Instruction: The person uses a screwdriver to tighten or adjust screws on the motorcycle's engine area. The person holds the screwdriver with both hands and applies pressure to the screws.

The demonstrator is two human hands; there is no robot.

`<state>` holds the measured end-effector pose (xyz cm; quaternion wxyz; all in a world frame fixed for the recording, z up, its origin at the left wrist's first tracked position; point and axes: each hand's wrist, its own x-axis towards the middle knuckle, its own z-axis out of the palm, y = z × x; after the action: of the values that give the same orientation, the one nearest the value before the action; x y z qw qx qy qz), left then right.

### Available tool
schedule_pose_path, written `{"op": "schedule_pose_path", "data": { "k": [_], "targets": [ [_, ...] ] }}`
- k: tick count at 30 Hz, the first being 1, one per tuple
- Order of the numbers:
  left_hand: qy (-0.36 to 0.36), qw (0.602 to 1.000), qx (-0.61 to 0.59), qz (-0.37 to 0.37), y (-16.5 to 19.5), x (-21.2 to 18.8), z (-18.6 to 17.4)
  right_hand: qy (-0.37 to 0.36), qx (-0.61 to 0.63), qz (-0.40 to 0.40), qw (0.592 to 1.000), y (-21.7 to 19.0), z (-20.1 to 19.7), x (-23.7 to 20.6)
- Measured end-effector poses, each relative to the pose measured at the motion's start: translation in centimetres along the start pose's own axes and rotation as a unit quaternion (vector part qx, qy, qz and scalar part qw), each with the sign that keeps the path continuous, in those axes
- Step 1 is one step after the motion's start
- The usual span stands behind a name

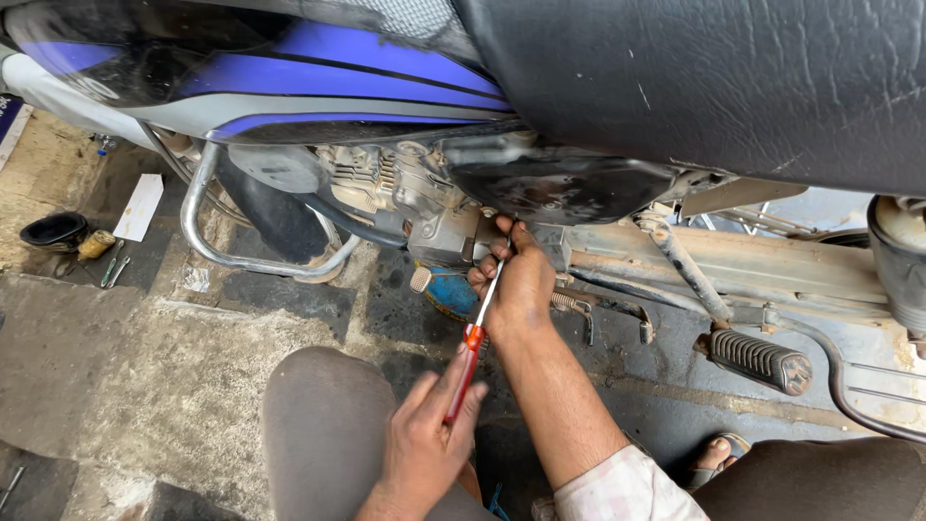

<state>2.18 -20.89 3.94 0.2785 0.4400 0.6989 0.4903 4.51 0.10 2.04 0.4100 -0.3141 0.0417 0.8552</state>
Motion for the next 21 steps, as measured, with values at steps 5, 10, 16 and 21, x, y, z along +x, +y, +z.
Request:
{"op": "schedule_pose_path", "data": {
  "k": [5,10,16,21],
  "targets": [
    [-0.079,0.769,-0.582,-0.253,-1.0,-0.3,0.7,-0.032,0.017,-0.006,0.999,-0.3,-0.4,0.1],
    [-0.006,0.997,-0.07,-0.03,-1.2,-0.2,0.5,-0.028,0.003,-0.013,1.0,-0.4,-0.7,-0.2],
    [-0.018,0.951,-0.235,-0.203,-0.6,-0.6,0.6,-0.052,0.041,0.017,0.998,-0.7,-0.5,0.0],
    [-0.131,0.773,-0.537,-0.312,-1.5,-0.2,-0.2,-0.055,0.068,0.025,0.996,-0.6,-1.1,1.0]
  ]
}}
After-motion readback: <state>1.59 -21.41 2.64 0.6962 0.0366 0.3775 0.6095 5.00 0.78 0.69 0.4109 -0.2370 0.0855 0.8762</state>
